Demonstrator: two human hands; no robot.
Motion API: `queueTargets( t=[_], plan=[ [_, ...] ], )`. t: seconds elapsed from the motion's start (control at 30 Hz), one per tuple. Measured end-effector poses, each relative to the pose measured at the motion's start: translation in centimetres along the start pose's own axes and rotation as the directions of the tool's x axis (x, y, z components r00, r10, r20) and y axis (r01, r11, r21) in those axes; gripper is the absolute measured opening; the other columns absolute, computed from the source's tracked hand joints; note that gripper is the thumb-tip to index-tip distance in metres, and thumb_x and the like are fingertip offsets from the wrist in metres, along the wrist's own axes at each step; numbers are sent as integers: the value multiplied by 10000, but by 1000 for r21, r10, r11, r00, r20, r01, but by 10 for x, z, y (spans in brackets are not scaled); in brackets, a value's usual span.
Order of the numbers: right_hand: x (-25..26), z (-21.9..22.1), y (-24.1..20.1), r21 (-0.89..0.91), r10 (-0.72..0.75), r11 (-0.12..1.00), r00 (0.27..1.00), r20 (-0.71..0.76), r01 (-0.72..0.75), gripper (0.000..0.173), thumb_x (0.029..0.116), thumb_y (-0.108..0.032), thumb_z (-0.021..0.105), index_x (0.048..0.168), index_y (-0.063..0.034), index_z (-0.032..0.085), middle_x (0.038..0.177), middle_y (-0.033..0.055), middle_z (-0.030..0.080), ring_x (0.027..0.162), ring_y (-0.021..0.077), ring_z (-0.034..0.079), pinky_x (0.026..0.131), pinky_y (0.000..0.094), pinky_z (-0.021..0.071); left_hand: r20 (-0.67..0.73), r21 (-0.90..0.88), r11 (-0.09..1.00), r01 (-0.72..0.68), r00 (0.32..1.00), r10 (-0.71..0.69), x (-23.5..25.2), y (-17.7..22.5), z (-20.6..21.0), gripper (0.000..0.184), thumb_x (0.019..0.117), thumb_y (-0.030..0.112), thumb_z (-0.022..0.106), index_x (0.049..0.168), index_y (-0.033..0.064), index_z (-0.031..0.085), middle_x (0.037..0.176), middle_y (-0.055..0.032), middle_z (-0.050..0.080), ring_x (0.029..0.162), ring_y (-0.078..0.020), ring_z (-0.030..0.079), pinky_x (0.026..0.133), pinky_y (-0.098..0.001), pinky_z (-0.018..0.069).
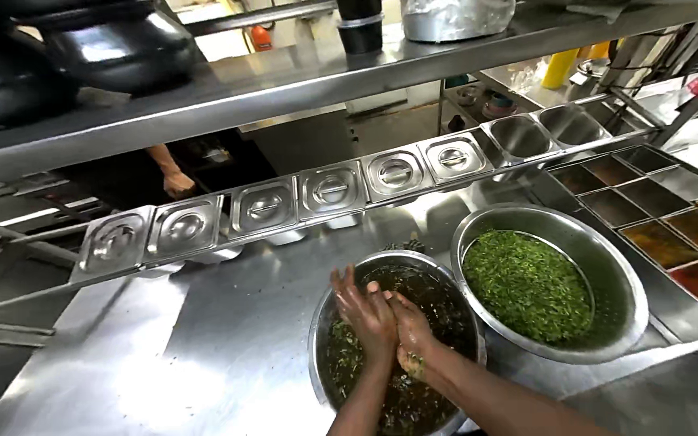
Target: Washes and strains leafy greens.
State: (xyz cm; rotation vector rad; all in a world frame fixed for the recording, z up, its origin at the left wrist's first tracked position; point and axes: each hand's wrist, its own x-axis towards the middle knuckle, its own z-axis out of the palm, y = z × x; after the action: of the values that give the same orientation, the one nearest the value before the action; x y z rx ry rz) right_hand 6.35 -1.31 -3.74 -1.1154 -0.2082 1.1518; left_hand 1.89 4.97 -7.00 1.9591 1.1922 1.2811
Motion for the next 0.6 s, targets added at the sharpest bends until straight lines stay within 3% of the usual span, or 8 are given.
queueTargets(
  t=[0.07,0.13,0.23,0.27,0.33,0.37,0.47,0.6],
  plan=[
    [4,1,1,9,-9,1000,1000,-28,9,321,1117,-246,406,1187,-39,641,998,73,686,921,128,663,836,319,560,49,-40,999,23,999,-21,-3,-4,2,633,1041,430,371,1495,-3,456,1627,-242,305,1502,-408,301,1221,-585,256],
    [11,1,4,-61,-51,997,998,-42,48,324,1111,-254,429,1109,-33,667,947,74,685,880,129,662,808,315,558,146,-159,975,158,980,-135,-6,-3,1,575,1069,399,371,1499,29,462,1613,-198,353,1499,-341,330,1225,-512,295],
    [19,-5,7,-157,-44,987,999,-17,40,383,1105,-323,446,1075,-24,682,922,85,684,849,144,663,782,333,566,332,-252,889,384,897,-293,-6,-1,-9,595,1078,447,325,1536,81,429,1602,-159,383,1479,-282,368,1212,-486,322],
    [21,-7,6,-153,2,988,999,-38,-8,405,1100,-359,453,1050,-26,677,842,63,651,750,126,628,696,307,547,356,-247,884,398,885,-299,-6,-4,-13,603,1071,451,324,1531,76,431,1575,-155,421,1445,-266,416,1194,-473,354],
    [22,-12,-1,-100,137,985,989,-61,-143,408,1101,-422,425,972,-68,581,648,-13,506,490,60,468,449,212,423,371,-205,904,376,884,-284,-8,-17,-23,575,1074,418,357,1498,44,459,1517,-166,481,1391,-257,477,1169,-454,393],
    [25,-17,-5,-40,201,978,979,-45,-203,410,1095,-442,425,951,-78,548,610,-12,498,433,59,449,391,202,400,369,-163,920,355,887,-277,-9,-27,-27,556,1072,407,398,1474,33,488,1499,-176,500,1384,-267,489,1167,-457,401],
    [30,-32,-14,15,272,962,962,-26,-272,327,1086,-389,483,1025,-76,559,668,17,570,421,63,478,358,193,399,362,-84,946,314,894,-265,-14,-47,-35,515,1056,382,453,1400,15,563,1433,-186,557,1352,-279,522,1153,-455,421],
    [35,-38,-19,-82,138,986,985,-105,-146,343,1088,-367,489,927,-73,562,617,0,541,401,46,440,363,187,401,332,-86,930,357,891,-311,-11,-48,-36,466,1038,366,539,1345,22,600,1350,-169,611,1290,-250,570,1117,-430,459]
  ],
)
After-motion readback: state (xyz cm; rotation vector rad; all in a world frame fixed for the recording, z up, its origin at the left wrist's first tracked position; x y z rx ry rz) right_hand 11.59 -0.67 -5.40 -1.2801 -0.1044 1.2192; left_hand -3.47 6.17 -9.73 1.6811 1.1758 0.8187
